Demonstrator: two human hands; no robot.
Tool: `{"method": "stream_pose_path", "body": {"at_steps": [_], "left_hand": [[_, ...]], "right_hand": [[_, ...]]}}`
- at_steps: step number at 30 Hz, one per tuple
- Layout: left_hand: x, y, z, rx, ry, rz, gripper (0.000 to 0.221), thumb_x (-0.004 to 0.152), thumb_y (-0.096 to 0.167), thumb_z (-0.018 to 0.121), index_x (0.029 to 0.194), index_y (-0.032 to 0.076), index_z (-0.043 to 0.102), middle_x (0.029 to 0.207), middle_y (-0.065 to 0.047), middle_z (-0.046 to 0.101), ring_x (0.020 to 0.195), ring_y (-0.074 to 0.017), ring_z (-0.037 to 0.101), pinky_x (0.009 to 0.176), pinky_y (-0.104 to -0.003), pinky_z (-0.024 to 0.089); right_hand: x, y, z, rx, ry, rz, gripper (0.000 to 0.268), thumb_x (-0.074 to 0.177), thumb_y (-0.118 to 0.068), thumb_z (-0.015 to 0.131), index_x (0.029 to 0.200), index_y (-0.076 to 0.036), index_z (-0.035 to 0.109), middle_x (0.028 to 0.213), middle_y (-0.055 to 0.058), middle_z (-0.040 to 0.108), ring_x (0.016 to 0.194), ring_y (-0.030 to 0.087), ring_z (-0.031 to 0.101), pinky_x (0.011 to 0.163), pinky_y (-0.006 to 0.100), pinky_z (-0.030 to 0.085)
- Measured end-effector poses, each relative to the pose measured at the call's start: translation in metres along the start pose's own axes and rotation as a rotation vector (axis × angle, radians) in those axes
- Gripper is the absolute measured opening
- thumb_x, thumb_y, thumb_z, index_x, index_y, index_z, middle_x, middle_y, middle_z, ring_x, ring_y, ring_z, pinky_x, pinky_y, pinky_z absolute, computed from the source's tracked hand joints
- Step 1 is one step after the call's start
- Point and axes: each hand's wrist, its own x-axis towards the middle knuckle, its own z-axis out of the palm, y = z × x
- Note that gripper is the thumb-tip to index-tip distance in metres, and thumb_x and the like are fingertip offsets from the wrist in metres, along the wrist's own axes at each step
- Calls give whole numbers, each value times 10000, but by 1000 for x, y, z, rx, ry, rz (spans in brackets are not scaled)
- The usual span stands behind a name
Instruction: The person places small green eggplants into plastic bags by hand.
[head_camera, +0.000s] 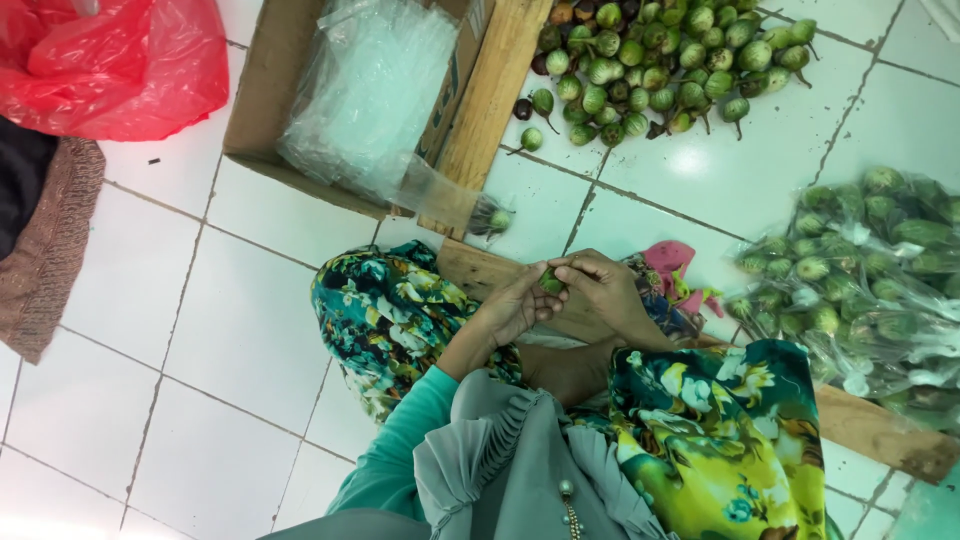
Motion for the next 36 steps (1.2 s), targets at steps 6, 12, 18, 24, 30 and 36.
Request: {"method": "stream_pose_path", "body": {"at_steps": [6, 12, 18, 24, 30, 36], "left_hand": [[-54, 59, 0, 1115, 713, 737, 354, 1057, 323, 598, 1324, 90, 597, 765, -96, 667, 690, -277, 700, 579, -365, 517], [-65, 136, -24, 1316, 1038, 847, 456, 1073, 380, 590, 1386, 71, 472, 645, -30, 597, 529, -213, 592, 491, -329, 437], [-53, 141, -10, 1545, 737, 1130, 102, 1014, 279, 696, 1018, 179, 711, 746, 15, 610, 615, -233, 668, 524, -302, 531], [-34, 105, 32, 1874, 482, 1184, 97, 973, 362, 684, 973, 273, 722, 808, 29, 608, 678, -202, 662, 614, -296, 529], [-36, 87, 42, 1904, 431, 1300, 98, 969, 384, 683, 920, 301, 700, 741, 26, 510, 627, -213, 610, 573, -325, 497], [-54, 83, 40, 1873, 581, 1339, 163, 1036, 365, 632, 949, 248, 705, 800, 14, 487, 636, -217, 597, 590, -281, 502]], "right_hand": [[-4, 18, 4, -15, 34, 66, 132, 967, -89, 758, 1066, -3, 776, 749, 155, 747, 789, 115, 690, 698, 255, 534], [-5, 20, -8, -28, 59, 11, 113, 969, -59, 751, 1042, 25, 771, 799, 174, 754, 792, 145, 698, 705, 278, 537], [-1, -8, -25, -137, 133, -140, 96, 930, -45, 806, 1006, 6, 781, 899, 160, 715, 872, 159, 650, 777, 312, 525], [15, -76, -36, -264, 142, -350, 88, 970, -84, 785, 1032, -24, 768, 1079, 153, 649, 1013, 211, 623, 821, 334, 499], [55, -92, -1, -371, 48, -612, 72, 935, -82, 814, 994, -55, 785, 1089, 144, 629, 1000, 286, 611, 836, 417, 523], [74, -90, 24, -309, 21, -593, 61, 1016, -94, 731, 1044, -51, 764, 1073, 142, 670, 973, 298, 642, 851, 443, 535]]}}
